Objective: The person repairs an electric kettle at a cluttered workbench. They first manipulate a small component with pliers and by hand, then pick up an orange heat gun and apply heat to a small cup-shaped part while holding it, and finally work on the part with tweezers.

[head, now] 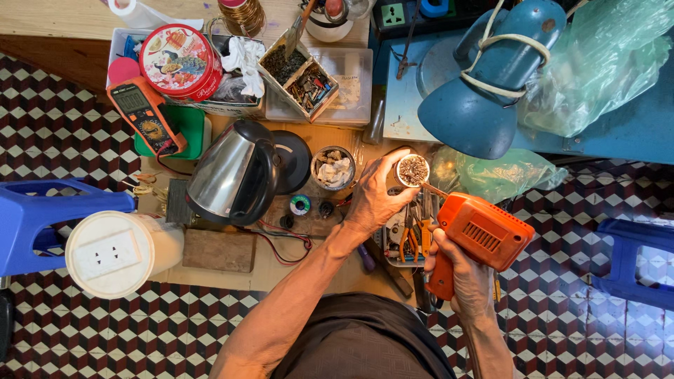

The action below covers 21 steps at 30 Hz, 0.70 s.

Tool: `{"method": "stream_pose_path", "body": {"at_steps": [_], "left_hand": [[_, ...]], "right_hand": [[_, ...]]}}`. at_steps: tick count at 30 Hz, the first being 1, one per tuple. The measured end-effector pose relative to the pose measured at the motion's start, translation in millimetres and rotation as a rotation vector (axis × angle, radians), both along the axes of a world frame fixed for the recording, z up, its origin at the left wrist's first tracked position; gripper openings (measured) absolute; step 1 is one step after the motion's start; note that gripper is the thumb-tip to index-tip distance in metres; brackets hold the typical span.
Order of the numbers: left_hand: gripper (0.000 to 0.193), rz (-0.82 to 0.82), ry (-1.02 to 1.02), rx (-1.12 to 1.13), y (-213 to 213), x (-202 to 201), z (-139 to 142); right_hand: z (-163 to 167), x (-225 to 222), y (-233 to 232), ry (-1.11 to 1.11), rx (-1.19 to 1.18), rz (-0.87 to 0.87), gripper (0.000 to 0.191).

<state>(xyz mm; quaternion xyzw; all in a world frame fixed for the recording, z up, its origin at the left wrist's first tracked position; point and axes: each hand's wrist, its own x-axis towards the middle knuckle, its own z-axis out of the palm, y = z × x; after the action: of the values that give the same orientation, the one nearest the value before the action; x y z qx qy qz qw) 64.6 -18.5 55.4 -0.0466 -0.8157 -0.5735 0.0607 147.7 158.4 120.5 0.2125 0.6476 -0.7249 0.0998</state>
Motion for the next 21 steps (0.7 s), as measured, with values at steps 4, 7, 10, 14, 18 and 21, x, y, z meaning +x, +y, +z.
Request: {"method": "stream_pose_path", "body": {"at_steps": [4, 7, 10, 14, 18, 21], "left_hand": [[0.065, 0.002, -0.002, 0.02, 0.4, 2.8, -0.1], [0.064, 0.012, 0.008, 0.014, 1.6, 3.2, -0.8], [0.064, 0.021, 0.017, 0.012, 2.9, 3.7, -1.2], [0.063, 0.017, 0.003, 0.023, 3.5, 4.5, -1.2], [0.065, 0.013, 0.003, 0.017, 3.1, 4.7, -1.7], [0.065, 0.009, -0.003, 0.014, 0.6, 5.6, -1.9]], "right_hand": [[1.3, 0.6, -1.0, -0.015, 0.019, -0.007, 0.027], [2.6, 0.6, 0.2, 0.017, 0.0, 0.007, 0.027], [2.7, 0.9, 0.7, -0.012, -0.005, -0.004, 0.028], [1.9, 2.7, 1.1, 0.002, -0.02, 0.0, 0.029], [-0.1, 4.0, 0.8, -0.044, -0.03, -0.009, 0.03], [-0.1, 4.1, 0.3, -0.033, -0.049, -0.007, 0.03]]}}
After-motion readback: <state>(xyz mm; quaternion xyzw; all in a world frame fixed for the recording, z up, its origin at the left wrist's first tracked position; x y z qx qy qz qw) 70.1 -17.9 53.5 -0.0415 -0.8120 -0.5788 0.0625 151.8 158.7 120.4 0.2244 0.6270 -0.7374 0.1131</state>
